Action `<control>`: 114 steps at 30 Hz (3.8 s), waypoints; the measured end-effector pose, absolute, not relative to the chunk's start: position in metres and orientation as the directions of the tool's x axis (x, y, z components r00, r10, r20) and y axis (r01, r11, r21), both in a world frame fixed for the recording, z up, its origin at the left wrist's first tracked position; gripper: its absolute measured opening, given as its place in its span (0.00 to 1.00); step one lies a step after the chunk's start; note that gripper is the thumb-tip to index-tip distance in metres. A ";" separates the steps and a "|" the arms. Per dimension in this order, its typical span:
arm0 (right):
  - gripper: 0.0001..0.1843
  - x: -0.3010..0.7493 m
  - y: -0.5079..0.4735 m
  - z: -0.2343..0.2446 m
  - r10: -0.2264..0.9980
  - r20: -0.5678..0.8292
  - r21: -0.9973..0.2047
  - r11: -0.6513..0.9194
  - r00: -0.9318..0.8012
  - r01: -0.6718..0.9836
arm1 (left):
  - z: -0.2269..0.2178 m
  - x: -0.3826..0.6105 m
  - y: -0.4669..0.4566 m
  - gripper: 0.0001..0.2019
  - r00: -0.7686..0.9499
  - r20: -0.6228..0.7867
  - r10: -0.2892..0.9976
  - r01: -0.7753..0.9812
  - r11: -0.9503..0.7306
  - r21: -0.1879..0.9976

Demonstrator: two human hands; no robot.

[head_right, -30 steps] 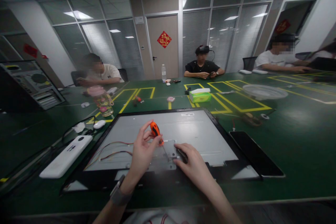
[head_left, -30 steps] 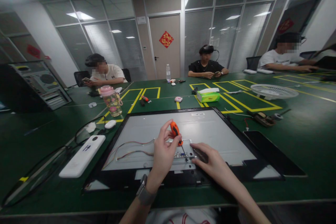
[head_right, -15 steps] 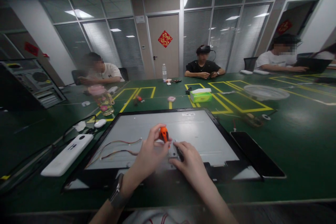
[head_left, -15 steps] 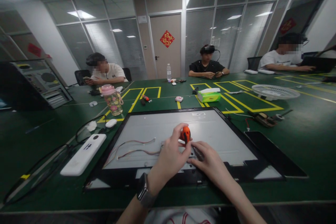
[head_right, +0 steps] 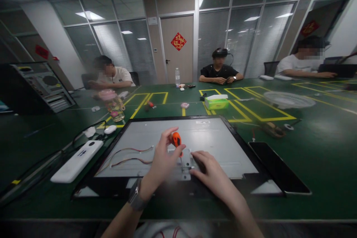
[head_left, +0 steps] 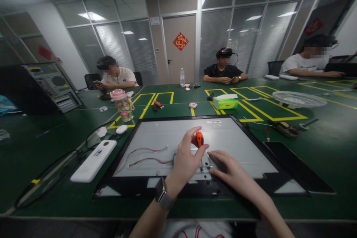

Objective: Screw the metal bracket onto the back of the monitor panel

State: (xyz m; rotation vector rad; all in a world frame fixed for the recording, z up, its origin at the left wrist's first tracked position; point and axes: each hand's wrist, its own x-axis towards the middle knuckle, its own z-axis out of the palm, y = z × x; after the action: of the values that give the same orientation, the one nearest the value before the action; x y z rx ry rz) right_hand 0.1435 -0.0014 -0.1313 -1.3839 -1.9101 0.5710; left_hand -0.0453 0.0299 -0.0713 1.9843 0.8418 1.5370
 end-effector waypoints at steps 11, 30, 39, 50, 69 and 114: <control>0.20 0.144 -0.007 -0.130 0.917 0.339 -0.552 0.374 -0.210 0.745 | -0.058 -0.060 0.030 0.07 0.118 0.674 0.730 -0.063 -0.671 0.738; 0.20 0.142 -0.006 -0.127 0.931 0.287 -0.521 0.348 -0.224 0.780 | -0.054 -0.061 0.032 0.12 0.149 0.589 0.794 -0.182 -0.563 0.806; 0.21 0.142 -0.007 -0.127 0.937 0.266 -0.501 0.336 -0.227 0.797 | -0.052 -0.064 0.031 0.14 0.165 0.584 0.795 -0.160 -0.562 0.811; 0.21 0.142 -0.008 -0.126 0.938 0.249 -0.468 0.333 -0.240 0.819 | -0.053 -0.062 0.034 0.11 0.115 0.589 0.800 -0.146 -0.573 0.807; 0.21 0.142 -0.008 -0.127 0.936 0.249 -0.453 0.339 -0.248 0.824 | -0.056 -0.061 0.032 0.13 0.120 0.549 0.827 -0.199 -0.521 0.830; 0.20 0.139 -0.002 -0.123 0.957 0.209 -0.621 0.287 -0.200 0.729 | -0.052 -0.065 0.025 0.15 0.144 0.592 0.793 -0.182 -0.567 0.803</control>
State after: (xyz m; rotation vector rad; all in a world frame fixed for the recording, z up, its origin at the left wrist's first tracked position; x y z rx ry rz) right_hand 0.1392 -0.0019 -0.1232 -1.5036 -1.9991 0.5285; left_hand -0.0648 0.0248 -0.0523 1.6243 0.6019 1.5418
